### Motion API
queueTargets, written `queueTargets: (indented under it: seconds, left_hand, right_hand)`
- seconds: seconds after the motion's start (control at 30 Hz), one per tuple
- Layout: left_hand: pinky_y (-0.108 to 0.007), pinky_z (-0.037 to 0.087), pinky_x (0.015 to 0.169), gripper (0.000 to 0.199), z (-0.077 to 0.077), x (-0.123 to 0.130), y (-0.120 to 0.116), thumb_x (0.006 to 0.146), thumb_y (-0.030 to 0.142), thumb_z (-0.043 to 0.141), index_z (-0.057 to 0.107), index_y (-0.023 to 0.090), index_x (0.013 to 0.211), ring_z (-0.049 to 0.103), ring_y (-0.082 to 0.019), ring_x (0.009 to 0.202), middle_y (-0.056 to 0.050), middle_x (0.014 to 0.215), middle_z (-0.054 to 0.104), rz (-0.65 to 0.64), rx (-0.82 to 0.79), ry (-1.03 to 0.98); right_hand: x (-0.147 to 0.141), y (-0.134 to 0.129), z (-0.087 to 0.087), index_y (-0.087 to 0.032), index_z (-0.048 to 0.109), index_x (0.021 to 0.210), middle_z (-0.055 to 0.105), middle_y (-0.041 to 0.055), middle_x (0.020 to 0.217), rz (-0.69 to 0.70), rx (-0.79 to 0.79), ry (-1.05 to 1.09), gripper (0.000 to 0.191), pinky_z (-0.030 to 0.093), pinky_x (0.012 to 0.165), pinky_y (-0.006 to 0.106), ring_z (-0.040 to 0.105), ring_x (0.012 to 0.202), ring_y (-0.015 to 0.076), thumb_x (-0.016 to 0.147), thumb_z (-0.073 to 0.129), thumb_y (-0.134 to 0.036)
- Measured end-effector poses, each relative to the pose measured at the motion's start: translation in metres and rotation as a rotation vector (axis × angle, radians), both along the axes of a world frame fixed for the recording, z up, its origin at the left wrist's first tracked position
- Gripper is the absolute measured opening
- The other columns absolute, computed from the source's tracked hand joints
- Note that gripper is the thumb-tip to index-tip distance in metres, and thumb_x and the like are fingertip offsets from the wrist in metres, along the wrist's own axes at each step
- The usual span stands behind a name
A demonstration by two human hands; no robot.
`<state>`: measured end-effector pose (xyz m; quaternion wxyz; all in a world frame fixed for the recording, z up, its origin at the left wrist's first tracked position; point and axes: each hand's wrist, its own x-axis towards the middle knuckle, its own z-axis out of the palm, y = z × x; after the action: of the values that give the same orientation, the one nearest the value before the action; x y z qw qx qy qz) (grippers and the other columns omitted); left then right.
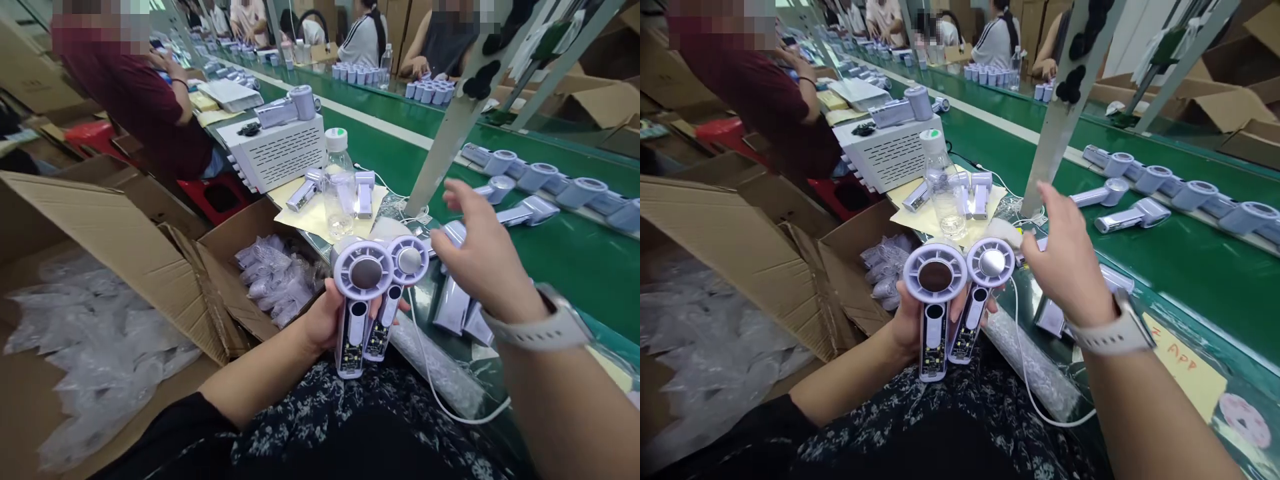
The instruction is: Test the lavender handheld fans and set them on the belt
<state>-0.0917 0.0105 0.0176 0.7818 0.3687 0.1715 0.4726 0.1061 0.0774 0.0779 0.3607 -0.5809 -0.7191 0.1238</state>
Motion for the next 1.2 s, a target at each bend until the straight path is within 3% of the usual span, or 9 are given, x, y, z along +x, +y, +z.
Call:
queueTargets:
  seconds: [0.1, 0.2, 0.4, 0.53, 0.73, 0.93, 1.03, 1.13, 1.2]
  left_hand:
    - [-0.031, 0.053, 0.069, 0.074, 0.001, 0.009, 0.003, 0.062, 0.089, 0.069, 0.071, 0.015, 0.071, 0.063, -0.020, 0.068, -0.004, 0.063, 0.061, 0.109, 0.068, 0.101]
    - [-0.029, 0.052, 0.067, 0.071, 0.007, 0.029, 0.005, 0.058, 0.085, 0.076, 0.073, 0.016, 0.076, 0.059, -0.016, 0.064, -0.003, 0.067, 0.064, 0.044, 0.048, 0.126]
    - [-0.033, 0.058, 0.085, 0.068, 0.017, 0.076, 0.011, 0.070, 0.075, 0.077, 0.075, 0.014, 0.100, 0.072, -0.023, 0.087, -0.009, 0.090, 0.075, -0.275, -0.130, 0.017]
    - [-0.043, 0.058, 0.097, 0.045, 0.020, 0.099, 0.009, 0.094, 0.050, 0.065, 0.072, 0.012, 0.118, 0.073, -0.029, 0.107, -0.014, 0.112, 0.077, -0.557, -0.266, -0.019]
    - [-0.041, 0.058, 0.094, 0.039, 0.027, 0.124, -0.002, 0.087, 0.027, 0.070, 0.069, 0.015, 0.124, 0.073, -0.028, 0.106, -0.011, 0.118, 0.077, -0.725, -0.304, 0.035]
    - [-0.040, 0.058, 0.093, 0.040, 0.027, 0.144, -0.011, 0.088, 0.035, 0.075, 0.070, 0.016, 0.123, 0.073, -0.025, 0.102, -0.011, 0.114, 0.077, -0.753, -0.283, 0.072]
    - [-0.037, 0.056, 0.093, 0.054, 0.017, 0.150, -0.019, 0.080, 0.053, 0.081, 0.074, 0.013, 0.115, 0.073, -0.026, 0.097, -0.012, 0.106, 0.079, -0.641, -0.292, 0.050]
    - [-0.026, 0.055, 0.071, 0.061, 0.004, 0.145, -0.023, 0.072, 0.067, 0.080, 0.078, 0.009, 0.091, 0.067, -0.017, 0.067, -0.008, 0.077, 0.076, -0.535, -0.341, 0.036]
    - [-0.023, 0.050, 0.058, 0.058, -0.003, 0.132, -0.021, 0.070, 0.068, 0.079, 0.076, 0.010, 0.079, 0.058, -0.013, 0.053, -0.004, 0.063, 0.069, -0.535, -0.348, 0.002]
  right_hand:
    - [0.007, -0.048, -0.017, -0.024, 0.062, 0.137, 0.066, 0.0130, 0.137, 0.157, -0.317, 0.398, 0.043, 0.054, 0.104, 0.054, 0.065, 0.122, 0.0327, 0.095, 0.062, -0.034]
    - [0.018, -0.089, -0.035, -0.032, 0.063, 0.133, 0.065, 0.0072, 0.143, 0.253, -0.531, 0.828, 0.038, 0.057, 0.102, 0.047, 0.066, 0.123, 0.0285, 0.097, 0.066, -0.044]
    - [0.053, -0.143, -0.034, -0.026, 0.071, 0.116, 0.076, 0.0104, 0.122, -0.132, -0.387, 1.159, 0.048, 0.062, 0.091, 0.044, 0.072, 0.109, 0.0312, 0.076, 0.090, -0.043]
    - [0.071, -0.176, -0.022, -0.027, 0.072, 0.115, 0.077, 0.0115, 0.120, -0.192, -0.378, 1.276, 0.056, 0.066, 0.073, 0.042, 0.077, 0.095, 0.0331, 0.068, 0.095, -0.048]
    - [0.091, -0.214, -0.028, -0.029, 0.073, 0.109, 0.082, 0.0080, 0.101, -0.270, -0.279, 1.377, 0.055, 0.066, 0.062, 0.037, 0.079, 0.076, 0.0289, 0.064, 0.096, -0.052]
    - [0.105, -0.229, -0.033, -0.030, 0.069, 0.120, 0.080, 0.0093, 0.107, -0.299, -0.280, 1.395, 0.067, 0.066, 0.065, 0.040, 0.079, 0.079, 0.0308, 0.064, 0.096, -0.054]
    - [0.099, -0.217, -0.042, -0.027, 0.067, 0.119, 0.077, 0.0123, 0.116, -0.343, -0.226, 1.374, 0.060, 0.066, 0.072, 0.044, 0.077, 0.088, 0.0319, 0.071, 0.090, -0.056]
    - [0.082, -0.196, -0.057, -0.027, 0.065, 0.117, 0.075, 0.0105, 0.117, -0.422, -0.135, 1.312, 0.047, 0.064, 0.083, 0.042, 0.074, 0.099, 0.0290, 0.081, 0.084, -0.050]
    - [0.075, -0.182, -0.062, -0.027, 0.064, 0.114, 0.076, 0.0079, 0.107, -0.370, -0.224, 1.209, 0.044, 0.063, 0.077, 0.039, 0.074, 0.091, 0.0262, 0.083, 0.082, -0.051]
